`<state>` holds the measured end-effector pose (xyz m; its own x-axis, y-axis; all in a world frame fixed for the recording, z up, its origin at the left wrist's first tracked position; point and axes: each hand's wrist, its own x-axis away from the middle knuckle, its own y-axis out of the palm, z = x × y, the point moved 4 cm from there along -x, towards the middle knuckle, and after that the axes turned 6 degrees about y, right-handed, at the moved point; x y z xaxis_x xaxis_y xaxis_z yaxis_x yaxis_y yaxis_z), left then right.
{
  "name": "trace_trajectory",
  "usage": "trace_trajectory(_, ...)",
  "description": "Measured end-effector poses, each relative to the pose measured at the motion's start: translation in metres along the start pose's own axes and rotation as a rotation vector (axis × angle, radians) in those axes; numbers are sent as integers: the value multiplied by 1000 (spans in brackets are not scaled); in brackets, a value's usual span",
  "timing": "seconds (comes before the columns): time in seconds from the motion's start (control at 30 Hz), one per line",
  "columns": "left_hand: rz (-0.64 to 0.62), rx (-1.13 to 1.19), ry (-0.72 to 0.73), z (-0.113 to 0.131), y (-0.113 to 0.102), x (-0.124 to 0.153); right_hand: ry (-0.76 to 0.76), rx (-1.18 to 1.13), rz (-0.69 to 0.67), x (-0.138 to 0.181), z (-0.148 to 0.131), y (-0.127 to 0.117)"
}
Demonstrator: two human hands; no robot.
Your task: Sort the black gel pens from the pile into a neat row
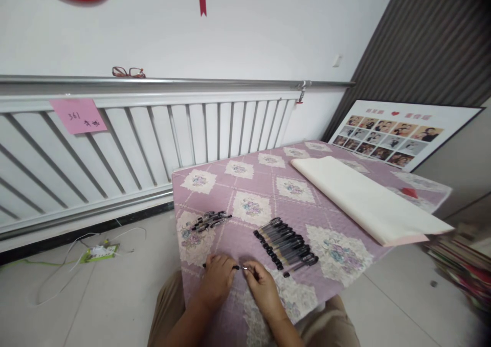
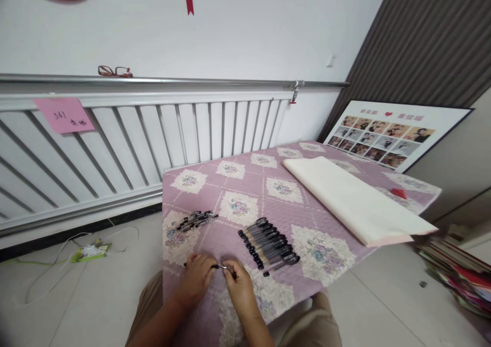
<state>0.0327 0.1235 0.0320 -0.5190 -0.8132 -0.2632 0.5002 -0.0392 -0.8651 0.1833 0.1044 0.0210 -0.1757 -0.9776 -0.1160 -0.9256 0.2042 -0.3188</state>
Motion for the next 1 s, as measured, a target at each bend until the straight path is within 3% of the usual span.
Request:
trace_trajectory(0.3, -27, -7, 23, 1, 2, 0, -6, 21, -77, 0, -2, 3)
trace_trajectory(1.0, -48, 4, 66, -1, 5, 1, 20, 42, -118, 0, 1, 5)
